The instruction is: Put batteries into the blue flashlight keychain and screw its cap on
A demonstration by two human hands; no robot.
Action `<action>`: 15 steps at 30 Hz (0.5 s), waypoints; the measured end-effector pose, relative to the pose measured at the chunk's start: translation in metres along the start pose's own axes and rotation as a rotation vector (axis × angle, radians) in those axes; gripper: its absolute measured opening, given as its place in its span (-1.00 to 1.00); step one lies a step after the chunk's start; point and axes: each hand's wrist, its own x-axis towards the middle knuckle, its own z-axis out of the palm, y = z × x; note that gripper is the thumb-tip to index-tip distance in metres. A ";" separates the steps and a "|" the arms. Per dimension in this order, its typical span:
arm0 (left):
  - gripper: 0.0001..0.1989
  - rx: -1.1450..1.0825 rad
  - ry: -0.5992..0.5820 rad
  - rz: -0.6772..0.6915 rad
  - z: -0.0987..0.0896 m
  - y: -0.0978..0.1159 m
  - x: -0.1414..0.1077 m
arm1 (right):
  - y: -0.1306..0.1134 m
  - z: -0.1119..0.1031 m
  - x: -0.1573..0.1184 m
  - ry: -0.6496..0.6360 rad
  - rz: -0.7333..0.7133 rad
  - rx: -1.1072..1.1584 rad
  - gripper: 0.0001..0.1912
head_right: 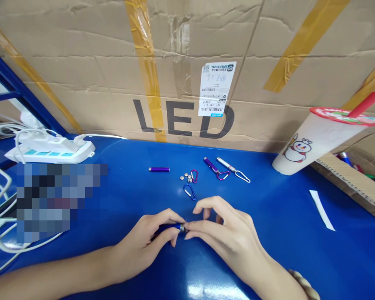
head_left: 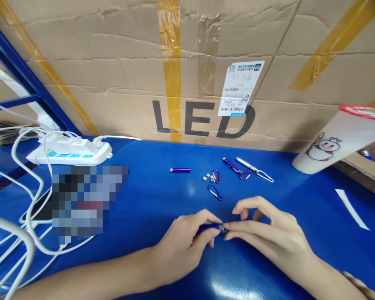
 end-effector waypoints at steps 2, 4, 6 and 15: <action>-0.82 -0.015 -0.052 0.023 -0.001 0.001 -0.001 | 0.002 0.002 -0.001 -0.016 0.019 0.044 -0.79; -0.83 -0.023 -0.099 0.037 0.000 0.002 -0.003 | 0.003 0.005 -0.002 -0.037 0.034 0.097 -0.80; -0.85 -0.024 -0.107 0.031 0.001 0.002 -0.005 | 0.004 0.009 -0.003 -0.057 0.055 0.148 -0.81; -0.80 -0.033 0.201 -0.097 -0.004 -0.004 0.011 | 0.009 0.014 -0.001 -0.089 0.384 0.189 -0.80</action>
